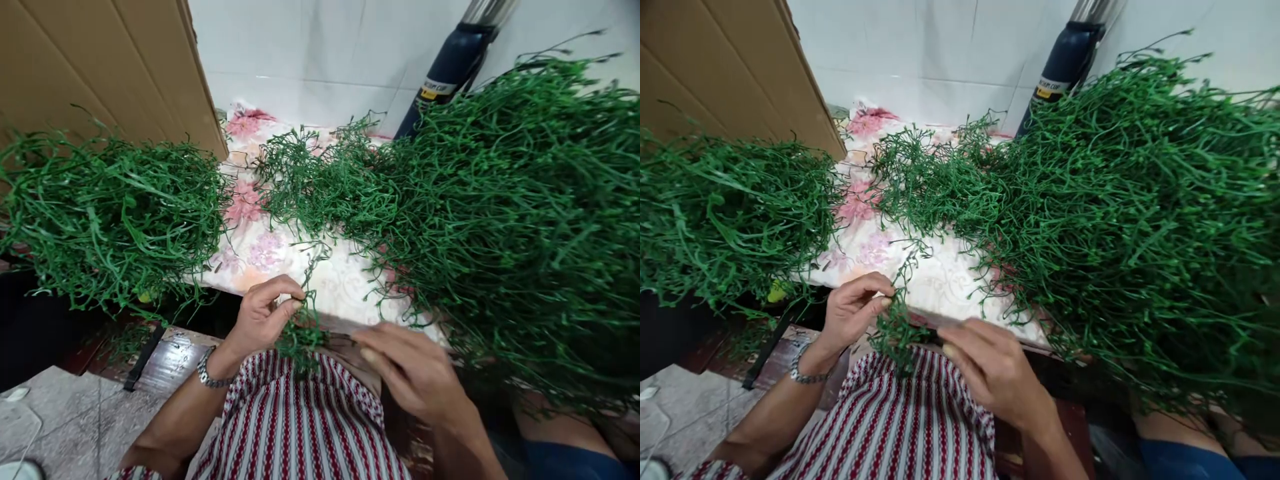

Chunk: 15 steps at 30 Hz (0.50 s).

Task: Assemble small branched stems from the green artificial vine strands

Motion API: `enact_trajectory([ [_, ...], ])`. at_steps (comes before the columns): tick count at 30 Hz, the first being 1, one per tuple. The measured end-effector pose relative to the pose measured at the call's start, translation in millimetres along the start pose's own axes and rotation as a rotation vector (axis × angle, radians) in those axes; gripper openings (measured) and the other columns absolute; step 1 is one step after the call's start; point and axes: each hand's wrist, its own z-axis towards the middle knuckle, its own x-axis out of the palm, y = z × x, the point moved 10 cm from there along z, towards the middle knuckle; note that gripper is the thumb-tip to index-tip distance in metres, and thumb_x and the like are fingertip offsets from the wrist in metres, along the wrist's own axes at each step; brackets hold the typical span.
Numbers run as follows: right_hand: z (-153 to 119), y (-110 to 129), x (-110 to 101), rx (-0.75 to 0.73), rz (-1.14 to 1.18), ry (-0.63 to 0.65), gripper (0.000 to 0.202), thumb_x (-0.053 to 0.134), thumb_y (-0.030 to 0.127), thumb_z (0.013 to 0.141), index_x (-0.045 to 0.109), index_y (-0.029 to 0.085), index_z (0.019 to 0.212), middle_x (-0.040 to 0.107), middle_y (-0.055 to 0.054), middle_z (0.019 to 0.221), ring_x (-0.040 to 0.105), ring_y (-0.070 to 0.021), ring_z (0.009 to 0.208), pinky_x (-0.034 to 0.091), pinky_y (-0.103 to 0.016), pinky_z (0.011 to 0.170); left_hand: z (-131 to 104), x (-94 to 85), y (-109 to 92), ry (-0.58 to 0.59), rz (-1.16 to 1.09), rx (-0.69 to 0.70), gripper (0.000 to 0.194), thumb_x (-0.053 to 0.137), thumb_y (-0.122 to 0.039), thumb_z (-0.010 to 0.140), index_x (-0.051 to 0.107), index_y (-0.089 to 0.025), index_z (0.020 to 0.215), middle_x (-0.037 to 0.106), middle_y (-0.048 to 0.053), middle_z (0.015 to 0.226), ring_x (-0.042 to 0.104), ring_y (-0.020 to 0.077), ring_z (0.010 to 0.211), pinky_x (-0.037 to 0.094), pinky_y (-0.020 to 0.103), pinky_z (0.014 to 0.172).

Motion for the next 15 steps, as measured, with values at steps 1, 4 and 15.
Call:
enact_trajectory([
  [1, 5, 0, -14, -0.003, -0.022, -0.112, 0.027, 0.052, 0.012, 0.084, 0.062, 0.019, 0.107, 0.065, -0.005, 0.087, 0.062, -0.0138, 0.076, 0.052, -0.026, 0.067, -2, 3.8, 3, 0.048, -0.021, -0.031, 0.007, 0.060, -0.013, 0.078, 0.065, -0.015, 0.082, 0.064, 0.004, 0.071, 0.059, 0.0135, 0.068, 0.046, 0.023, 0.062],
  [4, 21, -1, -34, -0.052, -0.123, -0.302, 0.038, 0.055, 0.013, 0.081, 0.056, 0.019, 0.118, 0.059, -0.011, 0.111, 0.056, -0.0215, 0.104, 0.048, -0.039, 0.090, -9, 11.6, 14, 0.159, -0.101, -0.117, 0.013, 0.064, -0.014, 0.076, 0.067, -0.015, 0.088, 0.068, 0.005, 0.075, 0.061, 0.0126, 0.067, 0.047, 0.020, 0.060],
  [15, 32, -14, 22, -0.105, -0.024, 0.019, 0.014, 0.049, 0.019, 0.087, 0.061, 0.014, 0.092, 0.064, -0.007, 0.081, 0.057, -0.0176, 0.081, 0.045, -0.036, 0.079, -13, 18.0, 10, 0.274, 0.012, -0.132, 0.025, 0.058, -0.018, 0.081, 0.064, -0.019, 0.105, 0.067, 0.007, 0.096, 0.061, 0.0173, 0.091, 0.048, 0.028, 0.079],
])
